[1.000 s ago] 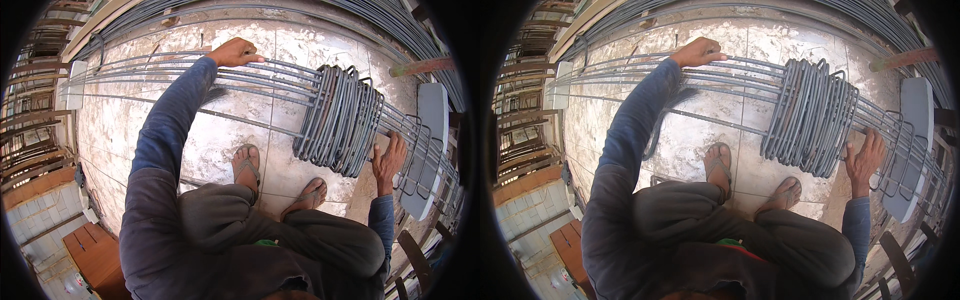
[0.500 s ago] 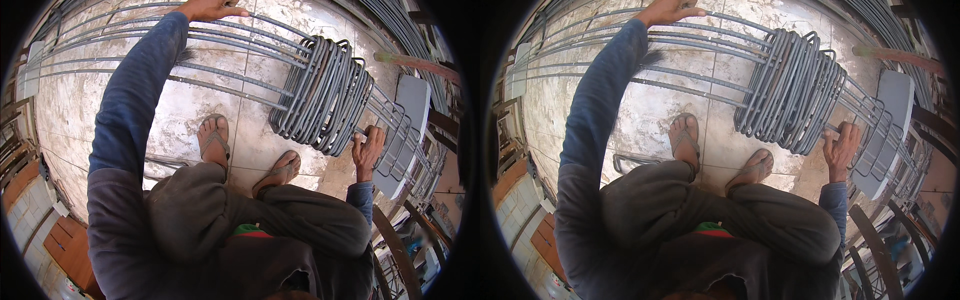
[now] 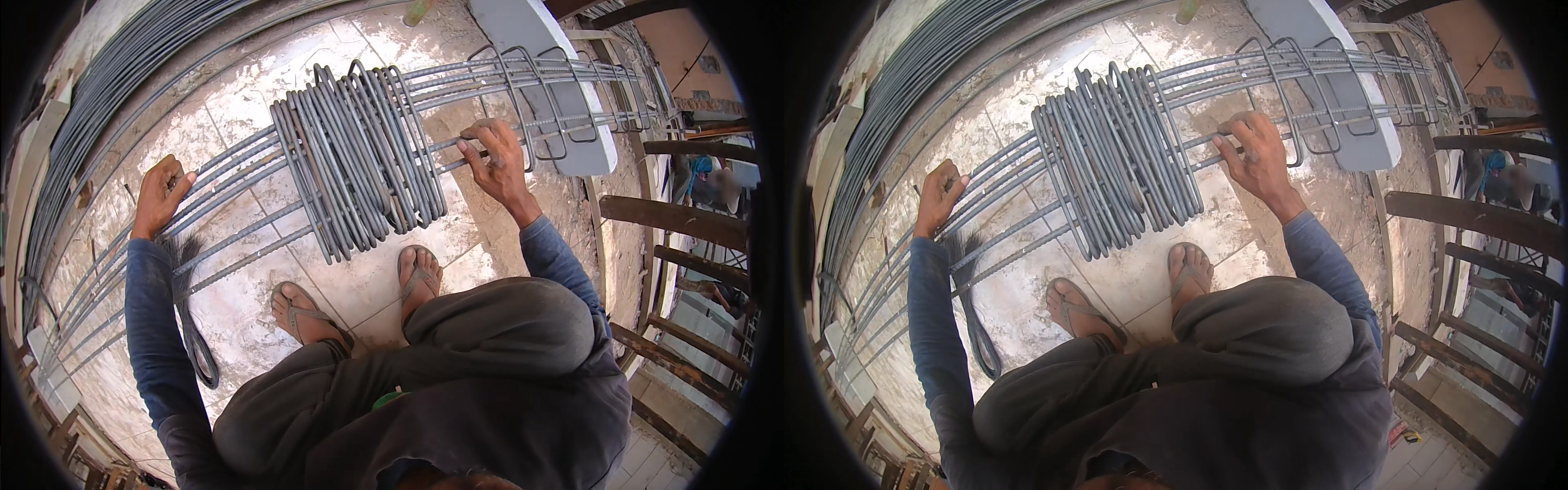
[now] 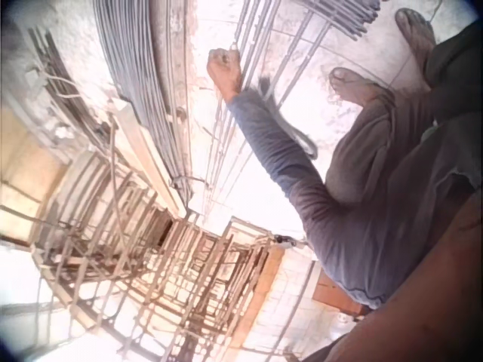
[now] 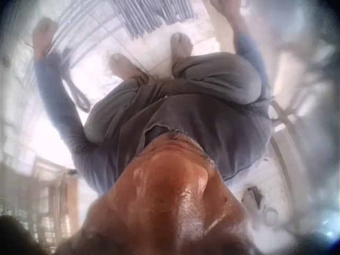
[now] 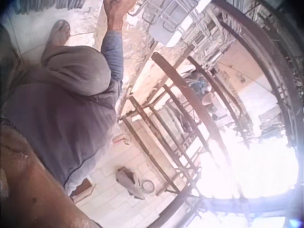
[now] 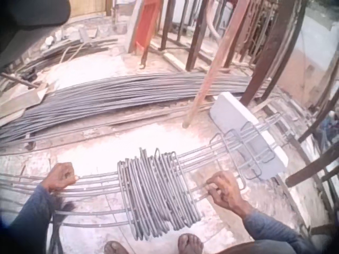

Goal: The person arranges rebar pieces on top of long metal rods by hand, sliding them along the length of the rods one at a time and spacing them out.

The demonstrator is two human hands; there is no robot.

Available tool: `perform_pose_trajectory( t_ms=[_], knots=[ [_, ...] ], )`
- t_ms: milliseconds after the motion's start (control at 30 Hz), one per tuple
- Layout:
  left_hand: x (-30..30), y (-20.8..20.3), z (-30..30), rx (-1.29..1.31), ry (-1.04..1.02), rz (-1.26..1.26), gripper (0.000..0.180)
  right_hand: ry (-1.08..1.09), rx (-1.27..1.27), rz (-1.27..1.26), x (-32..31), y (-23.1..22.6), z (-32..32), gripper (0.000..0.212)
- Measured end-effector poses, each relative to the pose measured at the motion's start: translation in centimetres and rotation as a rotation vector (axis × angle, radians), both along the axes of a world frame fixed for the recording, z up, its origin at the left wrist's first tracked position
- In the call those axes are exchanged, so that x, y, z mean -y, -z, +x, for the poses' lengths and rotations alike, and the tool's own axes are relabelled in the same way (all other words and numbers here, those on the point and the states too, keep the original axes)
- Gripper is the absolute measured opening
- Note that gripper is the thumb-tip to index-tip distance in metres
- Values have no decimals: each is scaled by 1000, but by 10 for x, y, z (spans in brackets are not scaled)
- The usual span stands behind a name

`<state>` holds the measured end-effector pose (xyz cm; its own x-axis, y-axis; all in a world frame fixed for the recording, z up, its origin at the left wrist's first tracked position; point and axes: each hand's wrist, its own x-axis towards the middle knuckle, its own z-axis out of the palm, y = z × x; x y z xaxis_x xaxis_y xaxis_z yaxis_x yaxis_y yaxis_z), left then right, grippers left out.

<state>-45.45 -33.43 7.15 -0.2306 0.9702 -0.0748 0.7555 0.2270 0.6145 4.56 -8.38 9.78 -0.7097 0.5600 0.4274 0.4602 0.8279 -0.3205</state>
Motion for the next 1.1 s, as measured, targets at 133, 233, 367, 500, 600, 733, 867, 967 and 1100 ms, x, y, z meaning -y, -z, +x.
perform_pose_trajectory(
  t_ms=[133,233,367,500,600,733,867,967,1100],
  knots=[
    [-35,-23,37,21,91,183,31,75,-62,-135,13,0,-19,11],
    [-70,-41,67,-13,104,19,29,47,-66,-118,24,7,-45,12],
    [-115,-28,109,-103,182,207,50,139,-61,-222,32,8,-67,18],
    [-176,-28,159,-212,301,325,59,299,32,-308,36,8,-74,20],
    [-213,-17,197,-242,340,279,63,263,-32,-253,37,7,-73,19],
    [-220,-11,229,-283,331,91,74,277,-306,119,49,7,-39,22],
    [-225,-10,227,-261,294,43,84,532,-31,-466,111,25,10,28],
    [-230,-14,221,-237,299,39,87,463,-281,-1067,140,45,12,44],
    [-232,-17,212,-221,279,6,87,506,-453,-1198,145,55,6,47]
  ],
)
